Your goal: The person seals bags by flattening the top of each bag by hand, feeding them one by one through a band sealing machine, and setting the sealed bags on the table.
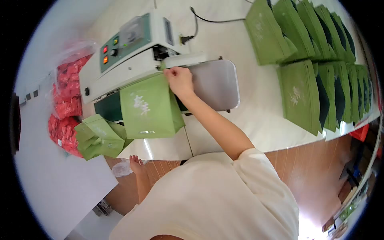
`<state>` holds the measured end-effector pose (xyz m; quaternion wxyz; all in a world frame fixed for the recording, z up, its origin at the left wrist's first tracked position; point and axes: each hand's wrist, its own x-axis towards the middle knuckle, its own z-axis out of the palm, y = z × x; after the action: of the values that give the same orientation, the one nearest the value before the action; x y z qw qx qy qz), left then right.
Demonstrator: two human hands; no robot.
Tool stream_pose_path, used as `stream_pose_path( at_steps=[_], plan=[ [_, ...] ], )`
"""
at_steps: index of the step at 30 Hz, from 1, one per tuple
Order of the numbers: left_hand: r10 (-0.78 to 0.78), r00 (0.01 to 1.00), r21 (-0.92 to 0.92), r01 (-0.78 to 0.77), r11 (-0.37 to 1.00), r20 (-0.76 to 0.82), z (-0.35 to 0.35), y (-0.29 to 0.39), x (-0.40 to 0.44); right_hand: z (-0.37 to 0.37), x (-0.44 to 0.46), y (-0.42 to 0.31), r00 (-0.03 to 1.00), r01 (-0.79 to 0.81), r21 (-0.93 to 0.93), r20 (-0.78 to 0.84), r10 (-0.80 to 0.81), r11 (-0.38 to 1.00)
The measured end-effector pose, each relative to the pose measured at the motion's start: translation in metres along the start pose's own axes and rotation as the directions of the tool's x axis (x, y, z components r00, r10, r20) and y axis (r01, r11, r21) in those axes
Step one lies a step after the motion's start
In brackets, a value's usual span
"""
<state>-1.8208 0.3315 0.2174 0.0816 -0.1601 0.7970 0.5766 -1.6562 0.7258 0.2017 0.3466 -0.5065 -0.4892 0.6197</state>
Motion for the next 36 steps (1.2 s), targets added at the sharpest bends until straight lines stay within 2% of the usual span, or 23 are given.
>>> stream_pose_path(
  at_steps=[2, 5, 10, 11, 12, 13, 14, 15, 16, 17, 19, 22, 24, 25, 27, 28, 29, 30, 31, 32, 33, 35, 36],
  plan=[
    [-0.177, 0.983, -0.095, 0.173, 0.980, -0.038, -0.029, -0.012, 0.030, 0.003, 0.000, 0.001, 0.999, 0.032, -0.047, -0.023, -0.034, 0.998],
    [-0.228, 0.974, -0.138, 0.227, 0.964, 0.006, -0.055, -0.011, 0.055, 0.009, 0.001, 0.003, 1.000, 0.018, -0.061, -0.004, -0.018, 0.998],
    [-0.015, 1.000, -0.109, 0.014, 0.994, -0.008, -0.076, 0.000, 0.091, 0.008, -0.009, -0.008, 0.986, -0.162, 0.040, 0.047, 0.160, 0.986],
    [0.011, 1.000, -0.140, -0.015, 0.990, -0.028, -0.082, 0.002, 0.107, 0.005, -0.019, -0.026, 0.984, -0.173, -0.014, 0.047, 0.173, 0.985],
    [0.009, 0.997, -0.149, -0.020, 0.989, -0.074, -0.082, 0.013, 0.115, -0.001, -0.023, -0.029, 0.996, -0.091, -0.026, 0.001, 0.091, 0.996],
    [0.001, 0.994, -0.163, -0.020, 0.986, -0.111, -0.083, 0.022, 0.128, -0.006, -0.023, -0.026, 0.995, 0.019, -0.205, -0.096, -0.039, 0.979],
    [0.150, 0.972, -0.080, -0.167, 0.983, -0.184, -0.090, 0.008, 0.159, -0.001, -0.041, -0.045, 0.900, 0.320, -0.436, -0.136, -0.413, 0.841],
    [0.296, 0.926, 0.031, -0.297, 0.954, -0.235, -0.093, -0.006, 0.188, 0.013, -0.060, -0.066, 0.847, 0.385, -0.482, -0.153, -0.509, 0.787],
    [0.315, 0.922, 0.052, -0.311, 0.949, -0.224, -0.092, 0.010, 0.189, 0.039, -0.081, -0.085, 0.784, 0.439, -0.524, -0.174, -0.596, 0.730],
    [0.337, 0.919, 0.079, -0.327, 0.942, -0.204, -0.089, 0.029, 0.187, 0.074, -0.102, -0.097, 0.802, 0.510, -0.411, -0.090, -0.591, 0.755],
    [0.286, 0.943, -0.008, -0.291, 0.957, -0.169, -0.079, 0.034, 0.206, 0.150, -0.131, -0.103, 0.810, 0.572, -0.428, 0.165, -0.562, 0.699],
    [0.173, 0.984, -0.015, -0.174, 0.985, -0.030, -0.060, 0.046, 0.209, 0.259, -0.146, -0.085, 0.799, 0.569, -0.396, 0.474, -0.370, 0.721],
    [-0.028, 0.984, -0.040, 0.036, 0.999, 0.177, -0.059, 0.049, 0.213, 0.312, -0.122, -0.041, 0.859, 0.402, -0.430, 0.482, -0.171, 0.808],
    [-0.038, 0.986, -0.077, 0.051, 0.996, 0.160, -0.059, 0.051, 0.214, 0.333, -0.130, -0.046, 0.878, 0.271, -0.421, 0.477, -0.043, 0.866],
    [0.084, 0.955, 0.074, -0.109, 0.991, 0.283, -0.065, 0.057, 0.211, 0.357, -0.127, -0.038, 0.835, 0.153, -0.409, 0.541, 0.105, 0.899],
    [0.077, 0.959, 0.049, -0.094, 0.994, 0.271, -0.075, 0.070, 0.212, 0.365, -0.135, -0.037, 0.842, 0.218, -0.383, 0.539, 0.025, 0.898],
    [-0.006, 0.935, 0.169, -0.057, 0.984, 0.354, -0.087, 0.084, 0.211, 0.372, -0.140, -0.039, 0.836, 0.237, -0.395, 0.549, 0.021, 0.888],
    [-0.098, 0.899, 0.291, -0.034, 0.956, 0.427, -0.093, 0.092, 0.214, 0.378, -0.152, -0.050, 0.797, 0.240, -0.435, 0.599, 0.080, 0.868],
    [-0.102, 0.898, 0.274, -0.021, 0.962, 0.429, -0.095, 0.081, 0.223, 0.384, -0.161, -0.055, 0.756, 0.245, -0.476, 0.640, 0.142, 0.844],
    [-0.059, 0.902, 0.147, -0.005, 0.989, 0.429, -0.101, 0.059, 0.235, 0.388, -0.167, -0.052, 0.642, 0.390, -0.354, 0.766, 0.024, 0.850],
    [-0.023, 0.907, 0.027, 0.013, 1.000, 0.420, -0.109, 0.042, 0.241, 0.394, -0.181, -0.058, 0.641, 0.394, -0.369, 0.767, 0.036, 0.842],
    [0.090, 0.950, 0.191, -0.152, 0.970, 0.300, -0.136, 0.050, 0.255, 0.414, -0.216, -0.079, 0.597, 0.465, -0.371, 0.802, 0.025, 0.804],
    [0.081, 0.953, 0.190, -0.140, 0.972, 0.292, -0.149, 0.058, 0.265, 0.424, -0.221, -0.077, 0.571, 0.430, -0.338, 0.820, 0.038, 0.837]
  ],
)
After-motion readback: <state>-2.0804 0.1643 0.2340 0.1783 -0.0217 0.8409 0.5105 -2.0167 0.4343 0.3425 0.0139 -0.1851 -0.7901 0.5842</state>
